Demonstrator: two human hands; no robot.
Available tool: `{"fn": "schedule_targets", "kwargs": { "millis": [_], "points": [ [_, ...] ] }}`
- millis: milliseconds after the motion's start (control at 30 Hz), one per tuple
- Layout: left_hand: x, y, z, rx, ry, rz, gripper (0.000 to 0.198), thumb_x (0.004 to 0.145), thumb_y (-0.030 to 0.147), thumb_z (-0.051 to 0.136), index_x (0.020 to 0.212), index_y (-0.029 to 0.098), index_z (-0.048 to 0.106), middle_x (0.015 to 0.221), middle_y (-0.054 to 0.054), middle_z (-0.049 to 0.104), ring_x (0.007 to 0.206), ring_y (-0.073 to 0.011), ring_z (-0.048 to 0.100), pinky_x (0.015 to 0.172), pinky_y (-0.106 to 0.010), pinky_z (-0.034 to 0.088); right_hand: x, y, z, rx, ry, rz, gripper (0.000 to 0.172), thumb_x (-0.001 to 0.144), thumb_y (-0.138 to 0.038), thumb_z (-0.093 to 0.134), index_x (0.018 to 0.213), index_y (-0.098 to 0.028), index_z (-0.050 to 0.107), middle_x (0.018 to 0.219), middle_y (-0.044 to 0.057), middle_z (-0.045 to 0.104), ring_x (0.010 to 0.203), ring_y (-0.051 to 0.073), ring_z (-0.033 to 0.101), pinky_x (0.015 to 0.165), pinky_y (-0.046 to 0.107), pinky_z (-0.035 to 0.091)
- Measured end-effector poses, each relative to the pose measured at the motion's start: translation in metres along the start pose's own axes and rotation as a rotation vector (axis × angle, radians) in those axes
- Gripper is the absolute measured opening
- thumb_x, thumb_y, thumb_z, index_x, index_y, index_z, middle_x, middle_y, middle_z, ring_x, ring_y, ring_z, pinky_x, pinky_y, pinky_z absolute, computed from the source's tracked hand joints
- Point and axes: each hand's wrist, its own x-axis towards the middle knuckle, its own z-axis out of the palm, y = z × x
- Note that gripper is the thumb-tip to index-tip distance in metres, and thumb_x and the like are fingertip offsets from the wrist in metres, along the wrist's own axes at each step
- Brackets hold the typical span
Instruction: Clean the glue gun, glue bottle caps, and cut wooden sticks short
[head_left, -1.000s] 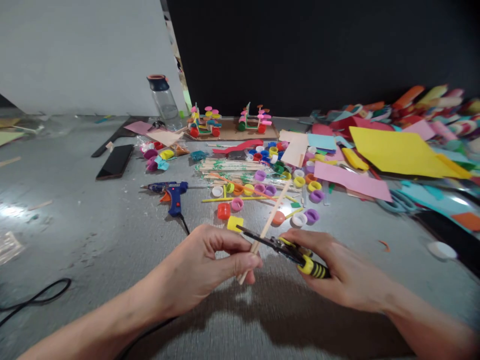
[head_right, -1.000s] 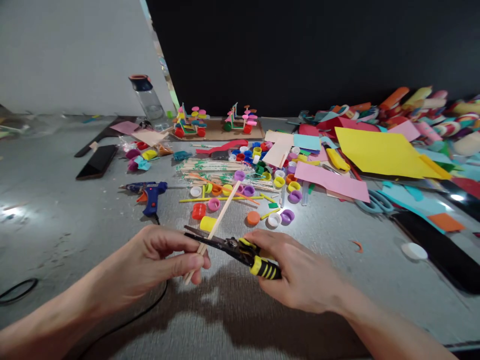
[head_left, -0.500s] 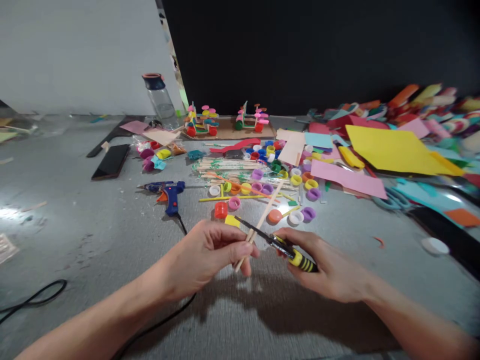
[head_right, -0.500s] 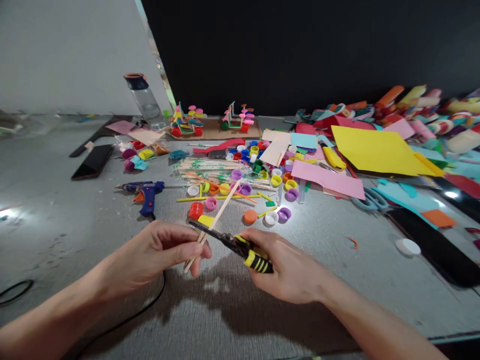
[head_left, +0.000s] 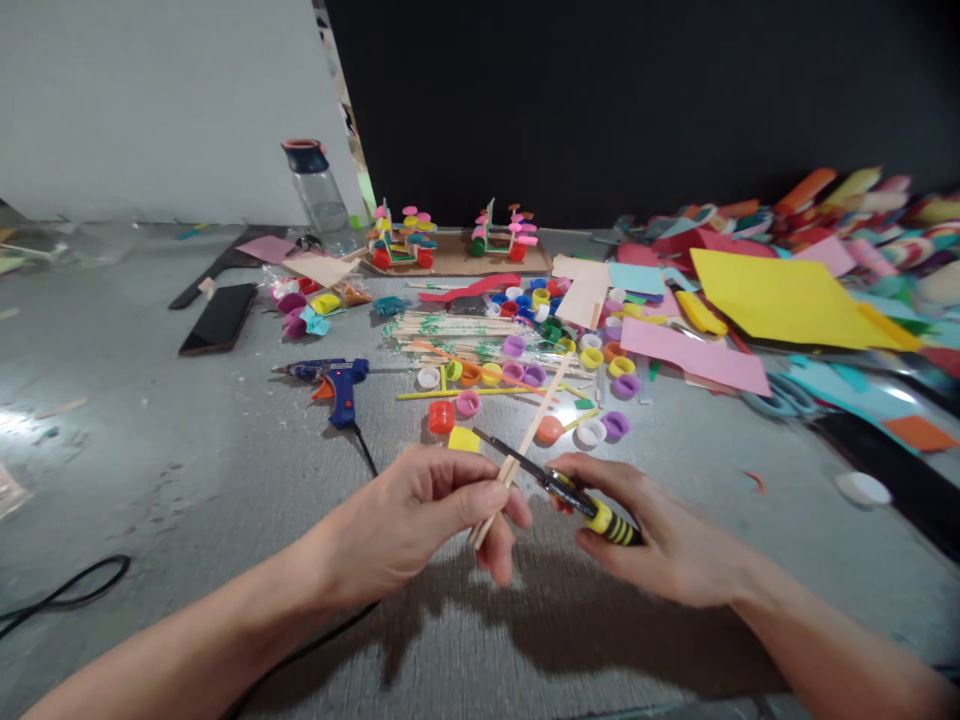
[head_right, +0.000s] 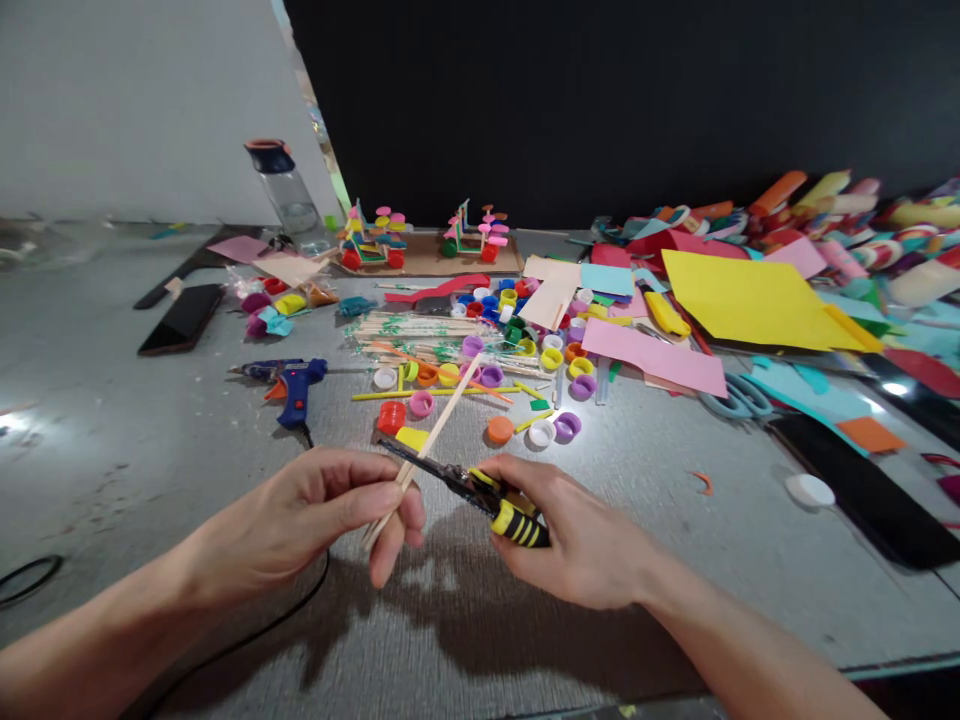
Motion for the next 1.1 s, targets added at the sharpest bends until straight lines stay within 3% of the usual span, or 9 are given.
{"fn": "schedule_targets", "kwargs": {
  "millis": [233, 600, 833, 1100],
  "points": [
    [0.000, 0.001, 0.002, 0.041, -0.029, 0.018, 0.031, 0.099, 0.033, 0.048, 0.085, 0.016, 0.069, 0.059, 0.002, 0.065, 0.062, -0.0124, 0.058, 0.071, -0.026, 0.046, -0.002, -0.006, -0.001, -0.046, -0.004, -0.017, 0.046, 0.081, -0.021, 0.057, 0.127, -0.024, 0.057, 0.119, 0.010, 0.072, 0.100, 0.027, 0.071, 0.078, 0.038, 0.061],
    [0.004, -0.007, 0.002, -0.032, -0.048, 0.036, 0.031, 0.100, 0.034, 0.050, 0.083, 0.017, 0.069, 0.056, 0.003, 0.059, 0.070, -0.0144, 0.061, 0.083, -0.028, 0.049, 0.000, -0.005, 0.003, -0.050, -0.009, 0.013, 0.040, 0.080, -0.018, 0.056, 0.120, -0.021, 0.059, 0.111, 0.010, 0.072, 0.098, 0.027, 0.069, 0.074, 0.034, 0.056],
    [0.004, -0.009, 0.002, -0.108, 0.095, 0.085, 0.012, 0.094, 0.031, 0.061, 0.096, 0.019, 0.062, 0.059, 0.005, 0.067, 0.061, -0.0115, 0.060, 0.074, -0.028, 0.049, 0.006, -0.010, 0.001, 0.031, -0.005, 0.024, 0.033, 0.083, -0.019, 0.055, 0.116, -0.022, 0.058, 0.102, 0.007, 0.071, 0.089, 0.022, 0.068, 0.072, 0.031, 0.054],
    [0.004, -0.002, 0.009, -0.084, 0.229, 0.067, 0.014, 0.087, 0.020, 0.068, 0.077, 0.019, 0.058, 0.063, 0.002, 0.075, 0.062, -0.0100, 0.065, 0.067, -0.022, 0.048, 0.005, -0.017, -0.001, 0.064, 0.012, 0.006, 0.031, 0.081, -0.016, 0.055, 0.111, -0.023, 0.058, 0.095, 0.005, 0.071, 0.080, 0.021, 0.068, 0.063, 0.030, 0.053]
  ]
}}
